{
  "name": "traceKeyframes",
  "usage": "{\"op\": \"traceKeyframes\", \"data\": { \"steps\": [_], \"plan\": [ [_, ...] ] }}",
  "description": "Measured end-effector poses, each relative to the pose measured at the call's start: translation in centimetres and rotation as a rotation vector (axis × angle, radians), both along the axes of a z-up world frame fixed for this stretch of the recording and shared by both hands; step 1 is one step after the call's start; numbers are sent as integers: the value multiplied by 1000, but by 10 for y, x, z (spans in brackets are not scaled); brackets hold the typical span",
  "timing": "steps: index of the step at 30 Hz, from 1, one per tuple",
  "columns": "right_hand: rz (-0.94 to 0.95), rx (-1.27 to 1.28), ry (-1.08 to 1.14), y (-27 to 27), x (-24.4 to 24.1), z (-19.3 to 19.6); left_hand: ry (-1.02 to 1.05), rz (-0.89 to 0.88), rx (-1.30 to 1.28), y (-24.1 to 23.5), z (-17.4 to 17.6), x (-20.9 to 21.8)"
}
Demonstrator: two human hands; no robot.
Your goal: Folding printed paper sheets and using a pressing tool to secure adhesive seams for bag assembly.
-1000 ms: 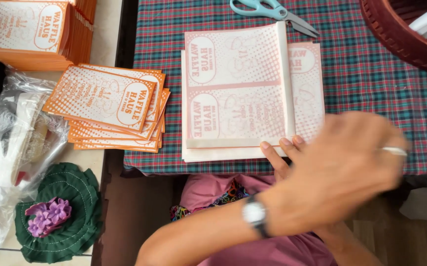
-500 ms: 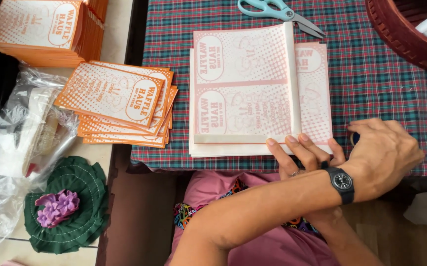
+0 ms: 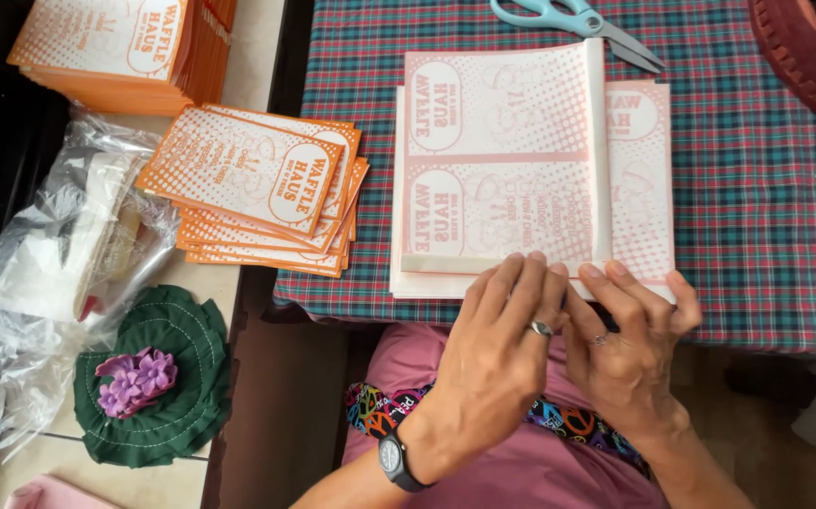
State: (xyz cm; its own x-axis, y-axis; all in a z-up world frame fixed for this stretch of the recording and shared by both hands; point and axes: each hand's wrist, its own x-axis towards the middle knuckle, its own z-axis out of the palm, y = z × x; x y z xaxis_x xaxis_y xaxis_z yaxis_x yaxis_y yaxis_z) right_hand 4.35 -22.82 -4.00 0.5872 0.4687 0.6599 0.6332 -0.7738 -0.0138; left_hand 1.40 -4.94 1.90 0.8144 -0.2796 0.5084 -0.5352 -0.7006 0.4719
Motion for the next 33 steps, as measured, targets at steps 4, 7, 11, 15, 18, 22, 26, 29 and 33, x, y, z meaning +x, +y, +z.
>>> {"op": "traceKeyframes", "data": {
  "steps": [4,7,11,15,18,22,26,29,33],
  "plan": [
    [-12,-57,4,-2,-1,3,31,-20,-94,12,-10,1],
    [-46,-83,22,-1,1,4,3,42,-64,32,-15,3],
    [-19,-56,33,-3,1,3,-80,253,40,70,-14,-7],
    [-2,-16,44,0,0,3,-48,533,35,88,-7,-15],
    [1,-27,62,-2,-2,2,-88,262,-190,47,31,5],
    [19,-59,36,-5,0,4,-8,90,-56,11,-18,12],
    [16,9,71,-8,-2,1,-76,205,-53,60,-21,4],
    [47,91,67,-9,-1,-3,-140,402,65,83,-16,0],
    [44,128,83,-8,-3,-3,180,104,-436,20,-5,2]
  ]
}}
